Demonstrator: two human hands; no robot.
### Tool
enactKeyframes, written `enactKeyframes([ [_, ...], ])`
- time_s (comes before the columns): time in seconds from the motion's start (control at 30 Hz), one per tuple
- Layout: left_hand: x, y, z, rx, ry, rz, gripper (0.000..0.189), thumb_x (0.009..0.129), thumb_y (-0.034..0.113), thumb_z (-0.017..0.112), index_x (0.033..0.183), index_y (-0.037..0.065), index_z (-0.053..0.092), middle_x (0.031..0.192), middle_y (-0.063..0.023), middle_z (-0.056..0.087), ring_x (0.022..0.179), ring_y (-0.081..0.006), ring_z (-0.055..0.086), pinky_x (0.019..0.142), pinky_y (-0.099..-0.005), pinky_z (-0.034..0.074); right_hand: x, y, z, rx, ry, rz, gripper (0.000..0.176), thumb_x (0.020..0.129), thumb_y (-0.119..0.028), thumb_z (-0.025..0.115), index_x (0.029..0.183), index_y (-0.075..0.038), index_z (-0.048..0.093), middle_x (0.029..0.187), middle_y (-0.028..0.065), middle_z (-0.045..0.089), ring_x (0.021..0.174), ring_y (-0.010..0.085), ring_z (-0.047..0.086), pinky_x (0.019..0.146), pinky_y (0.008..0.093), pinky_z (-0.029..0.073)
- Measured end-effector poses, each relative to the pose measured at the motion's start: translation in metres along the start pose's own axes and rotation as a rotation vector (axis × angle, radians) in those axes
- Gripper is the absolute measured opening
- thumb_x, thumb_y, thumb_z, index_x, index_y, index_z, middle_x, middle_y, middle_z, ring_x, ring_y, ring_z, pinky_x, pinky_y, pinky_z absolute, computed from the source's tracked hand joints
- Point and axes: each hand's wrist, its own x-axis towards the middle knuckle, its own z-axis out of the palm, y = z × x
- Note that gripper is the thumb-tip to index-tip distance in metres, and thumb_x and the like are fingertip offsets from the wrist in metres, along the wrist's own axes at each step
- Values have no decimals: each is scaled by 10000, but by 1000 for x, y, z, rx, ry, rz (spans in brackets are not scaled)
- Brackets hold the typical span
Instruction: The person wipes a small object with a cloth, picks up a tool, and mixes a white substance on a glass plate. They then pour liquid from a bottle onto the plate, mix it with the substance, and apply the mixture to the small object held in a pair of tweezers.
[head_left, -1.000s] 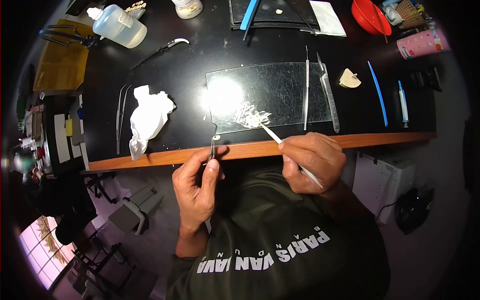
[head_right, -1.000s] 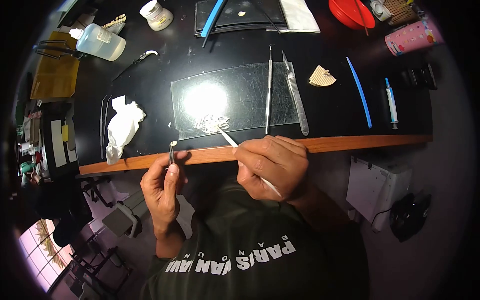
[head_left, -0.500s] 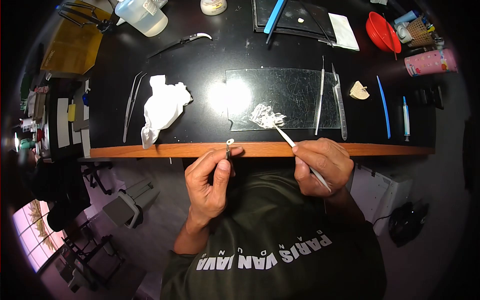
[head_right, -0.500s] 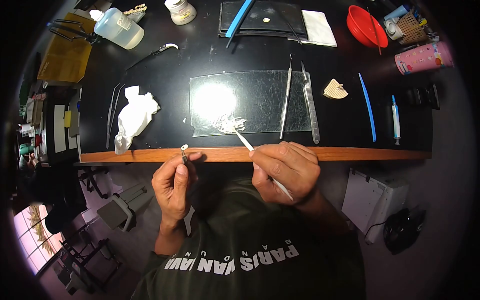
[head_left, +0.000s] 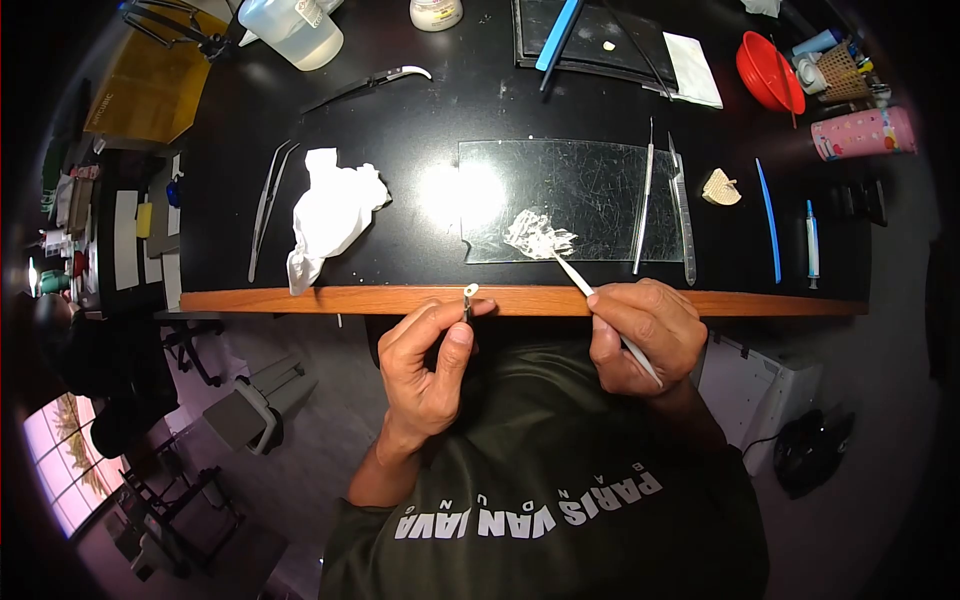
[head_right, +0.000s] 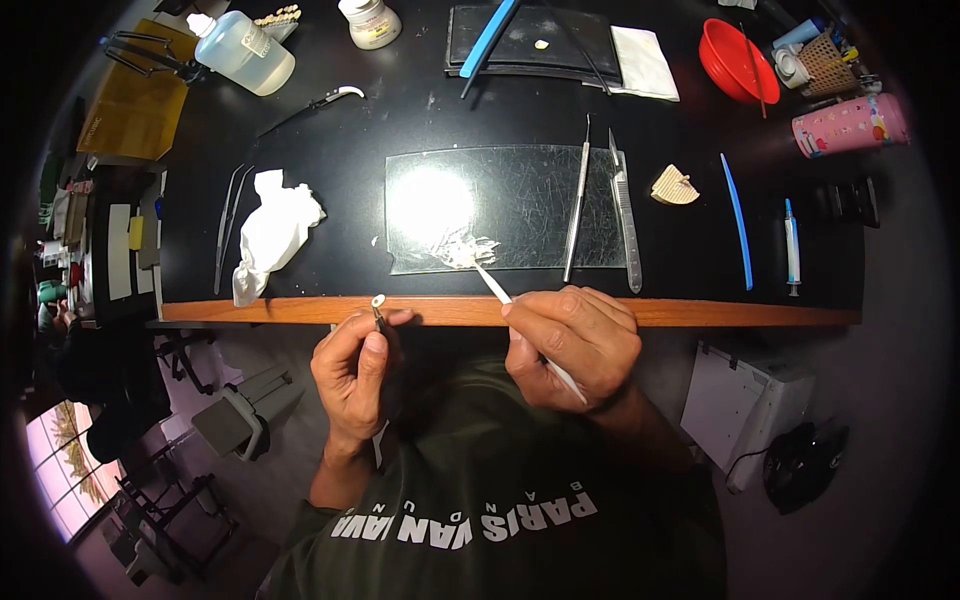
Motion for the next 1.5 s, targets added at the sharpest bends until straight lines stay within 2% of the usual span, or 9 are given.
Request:
enactKeyframes([
  [0.47, -1, -3, 1, -3, 9, 15, 341, 1103, 248, 617, 1162, -46, 778, 735, -30, 604, 630, -91, 521, 605, -268, 391, -2, 1, 2, -14, 23, -15, 222, 767, 68, 695, 977, 22, 752, 833, 133, 743, 605, 206, 699, 537, 303, 535],
  [0.57, -3, 0, -4, -15, -18, -45, 227, 1046, 88, 651, 1154, -70, 773, 863, -126, 729, 679, -152, 623, 662, -290, 492, -2, 0, 1, -17, 10, -12, 204, 784, 67, 686, 974, 30, 750, 828, 148, 746, 614, 217, 709, 551, 307, 553],
  [0.67, -3, 0, -4, -6, -20, -23, 226, 1035, 87, 665, 1154, -70, 776, 823, -114, 703, 679, -155, 614, 661, -292, 487, -2, 0, 1, 0, 15, -12, 192, 797, 58, 682, 976, 32, 747, 830, 155, 744, 611, 212, 698, 546, 311, 543],
  [0.77, -3, -5, -2, 19, -8, 58, 316, 1078, 217, 646, 1164, -58, 776, 758, -66, 643, 668, -120, 571, 626, -284, 428, 1, -5, -2, 113, 21, 37, 174, 821, 38, 677, 982, 36, 742, 835, 164, 741, 615, 206, 684, 541, 315, 530],
  [0.87, -4, -12, -1, 8, 6, 110, 305, 1058, 198, 663, 1144, -71, 779, 789, -96, 687, 683, -141, 604, 647, -290, 454, 3, -9, 2, 271, 51, 25, 163, 859, 18, 667, 1007, 23, 734, 847, 143, 734, 623, 195, 684, 529, 317, 525],
  [0.97, -5, -13, -4, 0, -14, 119, 217, 984, 50, 720, 1156, -65, 785, 885, -139, 747, 737, -184, 667, 696, -294, 522, 4, -11, 10, 358, 75, -40, 206, 829, 43, 685, 1019, -10, 747, 853, 102, 742, 616, 179, 714, 517, 306, 550],
  [1.1, -4, -16, -1, 1, 12, 181, 239, 953, 31, 756, 1171, -61, 792, 899, -150, 761, 763, -207, 703, 712, -297, 538, 2, -10, 21, 350, 72, -129, 100, 974, -127, 757, 1029, -44, 759, 856, 66, 746, 631, 149, 725, 466, 267, 447],
  [1.2, -6, -14, 0, 25, 23, 147, 240, 980, 104, 728, 1127, -73, 795, 887, -141, 756, 745, -190, 673, 695, -302, 510, -2, -9, 28, 343, 97, -175, 153, 1017, -207, 753, 1035, -55, 758, 864, 59, 748, 633, 136, 729, 449, 254, 405],
  [1.5, -6, -18, -1, -9, 12, 148, 235, 990, 100, 719, 1130, -72, 796, 856, -134, 733, 739, -177, 670, 685, -292, 512, -4, -8, 28, 324, 66, -187, 180, 1031, -243, 755, 1049, -64, 756, 887, 53, 757, 637, 124, 733, 448, 240, 394],
])
